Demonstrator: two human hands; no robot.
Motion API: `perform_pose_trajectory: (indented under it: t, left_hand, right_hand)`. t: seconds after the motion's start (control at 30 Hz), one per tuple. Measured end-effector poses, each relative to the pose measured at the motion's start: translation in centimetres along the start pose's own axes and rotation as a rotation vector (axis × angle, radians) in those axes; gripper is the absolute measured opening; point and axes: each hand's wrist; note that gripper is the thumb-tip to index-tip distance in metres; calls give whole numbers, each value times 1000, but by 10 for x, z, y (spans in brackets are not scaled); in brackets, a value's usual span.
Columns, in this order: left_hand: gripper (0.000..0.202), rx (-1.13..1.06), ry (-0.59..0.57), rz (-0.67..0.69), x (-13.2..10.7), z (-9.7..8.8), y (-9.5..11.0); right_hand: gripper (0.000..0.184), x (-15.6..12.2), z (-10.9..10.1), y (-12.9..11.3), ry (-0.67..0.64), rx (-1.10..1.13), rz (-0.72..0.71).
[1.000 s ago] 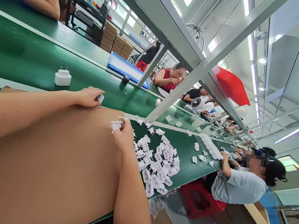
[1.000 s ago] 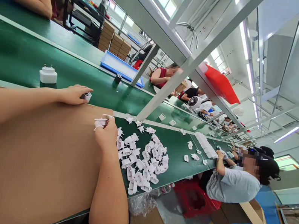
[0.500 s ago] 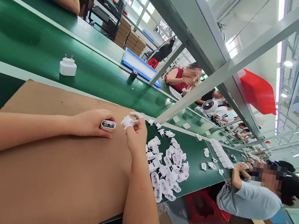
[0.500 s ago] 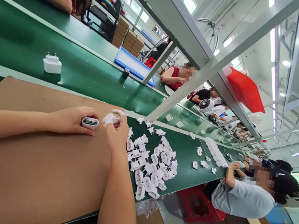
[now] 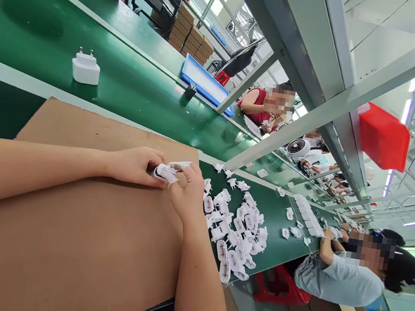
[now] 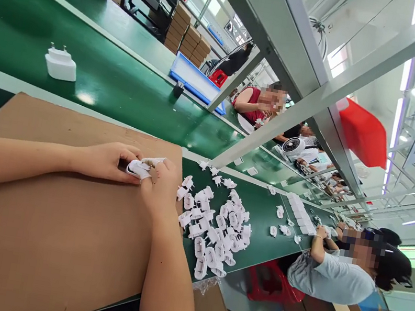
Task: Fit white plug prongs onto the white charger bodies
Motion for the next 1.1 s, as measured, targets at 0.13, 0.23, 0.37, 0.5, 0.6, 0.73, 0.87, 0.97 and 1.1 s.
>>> perform_pose_trajectory:
  t: [0.13,0.23,0.37,0.5,0.6,0.73,0.87,0.97,1.1]
  left_hand:
    - [35,-32,2,10,0,1,-3]
    - [35,-49,-4,14,0,2,-4]
    - [31,-50,1,32,1,2,-8]
    - [32,-30,-7,2,0,1,-7]
    - [33,-25,-7,-14,-2,0,-3]
    - [32,-29,-19,3,-3,-1,2]
    - [32,-11,-14,-13,-2,-1,3]
    - [34,2,-8,-31,0,-1,3]
    - [35,13,-13,-38,0,-1,5]
  right_hand:
    - [36,2,1,-3,-70,-129,-32]
    - [35,3,-1,-9,-101,-251,-44]
    - [27,0,-5,-16,-109,-368,-104]
    - [23,-4,-6,-17,-56,-372,-164]
    - [23,-5,-5,-16,-37,-361,-168]
    - [22,-2,-4,-14,-82,-383,-175]
    - [25,7,-4,-16,-131,-425,-162]
    - [29,15,-6,-19,-179,-414,-167]
    - [32,21,-9,-23,-230,-415,-158]
Point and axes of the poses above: each hand's wrist, its own x-axis towards the middle knuckle, its own z-axis out of the palm, y = z × x, and after that the axes turned 6 degrees about -z, right-handed
